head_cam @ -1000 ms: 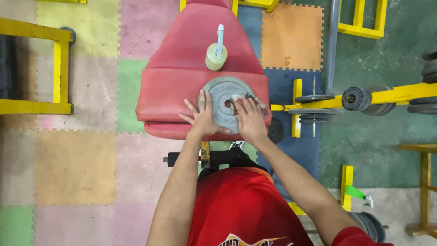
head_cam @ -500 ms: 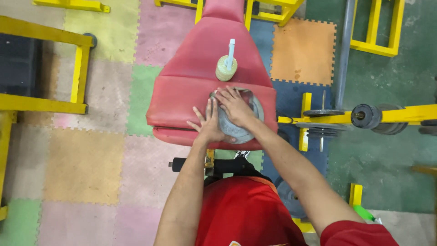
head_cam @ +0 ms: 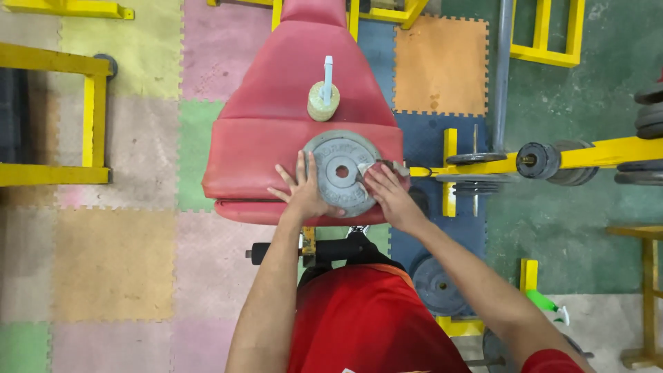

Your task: The recorder removes weight plates from a rack, cleans them using a spray bottle and a cloth, and then returns them to the rack.

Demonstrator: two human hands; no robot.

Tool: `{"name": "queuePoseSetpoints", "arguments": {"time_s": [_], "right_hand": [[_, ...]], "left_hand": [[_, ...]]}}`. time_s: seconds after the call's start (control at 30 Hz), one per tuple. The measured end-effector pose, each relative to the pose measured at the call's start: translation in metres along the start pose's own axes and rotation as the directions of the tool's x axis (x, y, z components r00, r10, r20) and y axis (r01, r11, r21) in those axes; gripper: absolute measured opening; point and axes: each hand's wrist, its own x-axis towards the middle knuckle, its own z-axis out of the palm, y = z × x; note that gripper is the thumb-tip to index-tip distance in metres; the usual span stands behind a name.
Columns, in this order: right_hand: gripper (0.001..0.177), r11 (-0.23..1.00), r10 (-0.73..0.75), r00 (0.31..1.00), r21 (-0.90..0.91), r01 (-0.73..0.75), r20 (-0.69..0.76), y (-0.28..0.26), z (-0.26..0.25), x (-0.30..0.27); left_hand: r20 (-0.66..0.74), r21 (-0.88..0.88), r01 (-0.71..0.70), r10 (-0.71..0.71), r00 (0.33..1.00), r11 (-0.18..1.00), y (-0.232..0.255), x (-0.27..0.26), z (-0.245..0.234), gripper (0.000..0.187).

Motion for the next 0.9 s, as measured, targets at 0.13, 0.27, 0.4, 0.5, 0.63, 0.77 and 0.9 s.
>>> {"name": "queuePoseSetpoints", "arguments": {"time_s": [0.13, 0.27, 0.4, 0.5, 0.63, 0.77, 0.9], "right_hand": [[0.05, 0.999, -0.04, 0.999, -0.005, 0.04, 0.004, 0.026, -0.005, 0.037], [0.05, 0.989, 0.133, 0.99, 0.067, -0.129, -0.051, 0.042, 0.005, 0.108], [0.042, 0.984, 0.179, 0.984, 0.024, -0.179, -0.021, 0.042, 0.038, 0.162], [0.041, 0.993, 0.053, 0.997, -0.098, -0.058, -0.054, -0.01, 0.05, 0.175], [0.033, 0.987, -0.137, 0.989, -0.082, 0.141, 0.058, -0.06, 0.075, 0.156], [0.038, 0.983, -0.183, 0.978, 0.036, 0.18, 0.096, -0.059, 0.06, 0.154], [0.041, 0.997, 0.003, 0.996, -0.075, -0.01, -0.094, -0.03, 0.067, 0.159]], "left_hand": [[0.028, -0.001, 0.014, -0.014, 1.0, 1.0, 0.0, 0.0, -0.002, 0.178], [0.007, -0.007, 0.012, -0.012, 1.0, 1.0, -0.002, -0.001, 0.001, 0.177], [-0.109, -0.227, -0.106, 0.083, 0.991, 0.968, -0.025, 0.013, 0.009, 0.169], [-0.146, -0.528, -0.11, 0.037, 0.989, 0.842, -0.043, 0.027, -0.002, 0.128], [-0.267, -0.759, -0.307, 0.156, 0.951, 0.575, -0.066, 0.036, -0.017, 0.108], [-0.277, -0.759, -0.298, 0.127, 0.952, 0.579, -0.068, 0.033, -0.028, 0.101], [-0.263, -0.738, -0.294, 0.143, 0.954, 0.608, -0.063, 0.033, -0.024, 0.101]]}}
